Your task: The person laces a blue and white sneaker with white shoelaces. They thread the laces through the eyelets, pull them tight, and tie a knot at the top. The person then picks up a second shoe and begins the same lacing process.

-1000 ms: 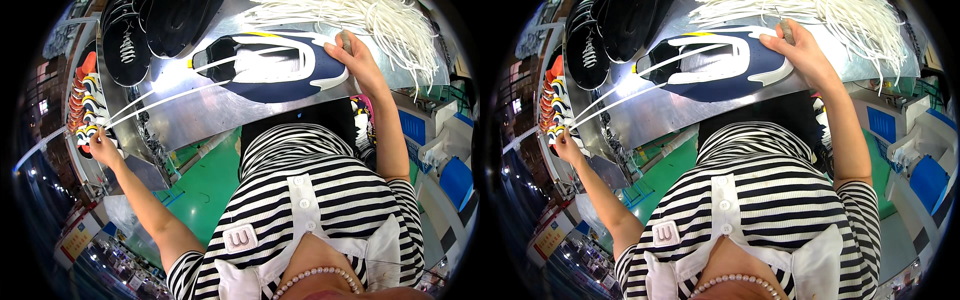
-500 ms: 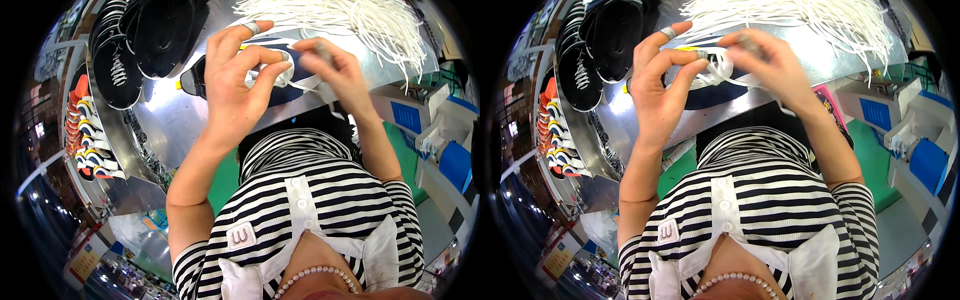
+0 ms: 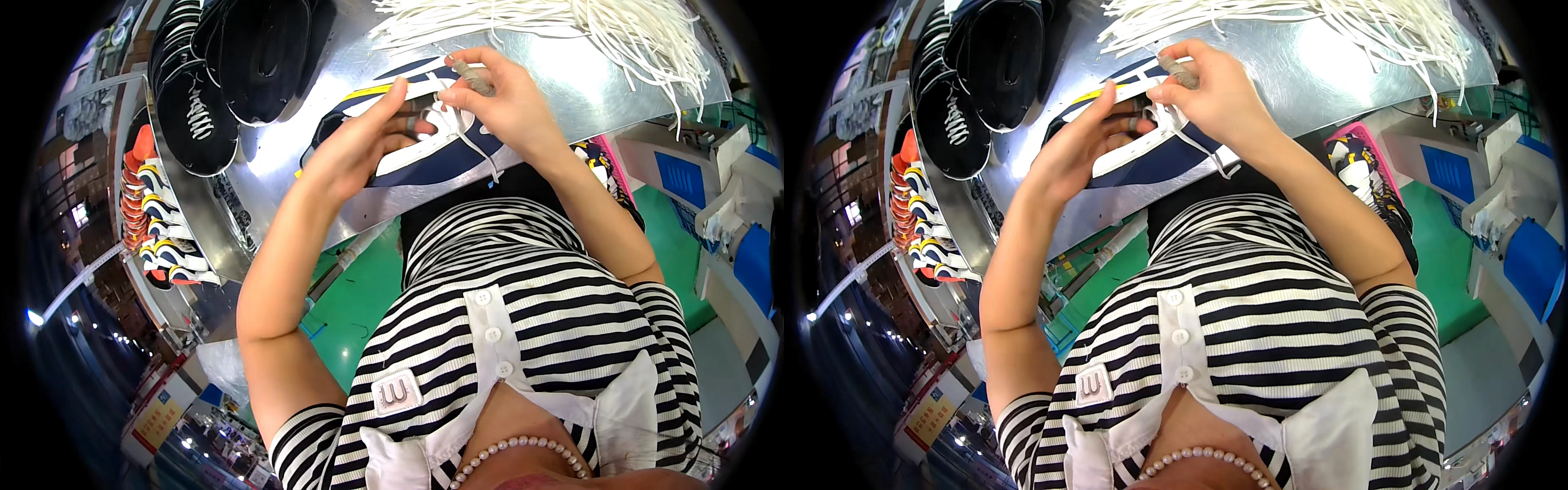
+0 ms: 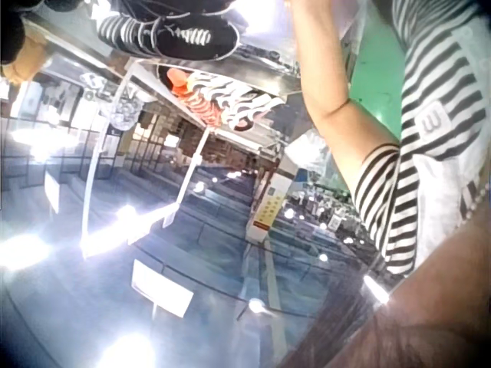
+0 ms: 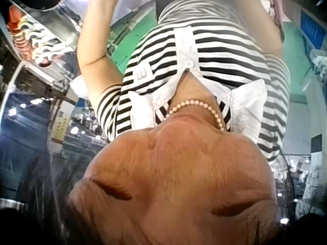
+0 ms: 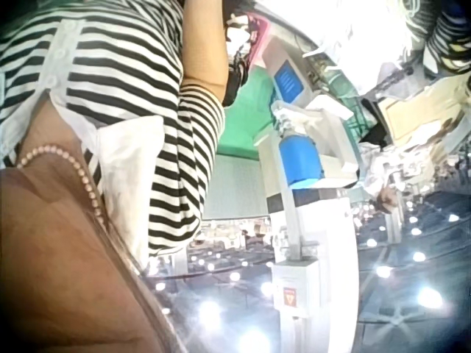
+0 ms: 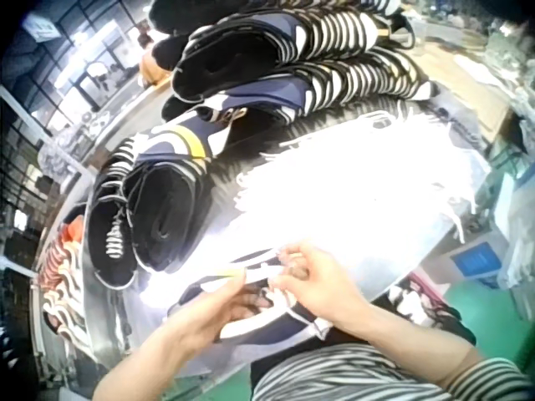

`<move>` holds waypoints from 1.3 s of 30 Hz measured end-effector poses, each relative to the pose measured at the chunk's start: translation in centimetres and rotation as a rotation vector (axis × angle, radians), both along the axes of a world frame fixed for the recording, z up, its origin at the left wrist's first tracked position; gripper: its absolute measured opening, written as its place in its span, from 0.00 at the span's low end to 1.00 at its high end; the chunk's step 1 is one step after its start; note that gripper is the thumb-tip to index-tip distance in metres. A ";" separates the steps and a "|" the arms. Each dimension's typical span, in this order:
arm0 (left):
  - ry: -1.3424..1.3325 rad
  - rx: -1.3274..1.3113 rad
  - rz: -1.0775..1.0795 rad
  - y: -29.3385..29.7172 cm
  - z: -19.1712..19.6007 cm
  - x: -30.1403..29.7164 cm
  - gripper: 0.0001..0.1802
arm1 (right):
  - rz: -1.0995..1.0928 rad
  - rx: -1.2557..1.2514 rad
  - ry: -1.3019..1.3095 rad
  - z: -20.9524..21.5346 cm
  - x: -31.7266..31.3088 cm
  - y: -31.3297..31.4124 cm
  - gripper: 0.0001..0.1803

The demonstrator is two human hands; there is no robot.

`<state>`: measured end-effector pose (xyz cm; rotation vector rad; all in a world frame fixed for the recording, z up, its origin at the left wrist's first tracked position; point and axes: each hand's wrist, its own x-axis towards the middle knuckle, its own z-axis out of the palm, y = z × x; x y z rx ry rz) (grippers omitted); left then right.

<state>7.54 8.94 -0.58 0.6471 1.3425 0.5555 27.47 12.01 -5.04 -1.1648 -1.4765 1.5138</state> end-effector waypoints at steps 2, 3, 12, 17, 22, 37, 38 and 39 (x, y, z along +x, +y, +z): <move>0.104 0.038 0.013 0.0 -0.4 0.9 0.31 | 0.003 0.027 -0.069 0.0 -0.3 -0.1 0.23; 0.234 0.034 -0.017 -0.3 -0.2 1.1 0.28 | 0.002 0.058 -0.112 0.3 -0.3 -0.1 0.23; 0.365 0.475 0.289 -2.3 -0.5 3.6 0.13 | 0.043 0.297 -0.170 1.6 0.2 -1.0 0.18; 0.404 0.484 0.263 -2.7 -1.0 3.3 0.10 | 0.127 0.277 -0.220 2.8 2.2 -1.2 0.09; 0.360 0.522 0.241 -2.8 -0.8 3.4 0.08 | 0.129 0.345 -0.231 2.3 2.2 -0.9 0.07; 0.111 0.266 0.113 -3.2 -1.1 0.6 0.12 | 0.222 0.319 -0.509 5.2 2.7 2.6 0.10; 0.108 0.304 0.085 -2.8 -0.7 1.1 0.09 | 0.169 0.328 -0.318 4.4 2.3 2.4 0.10; 0.115 0.338 0.063 -2.8 0.0 1.8 0.12 | 0.122 0.335 -0.118 2.7 1.3 1.9 0.11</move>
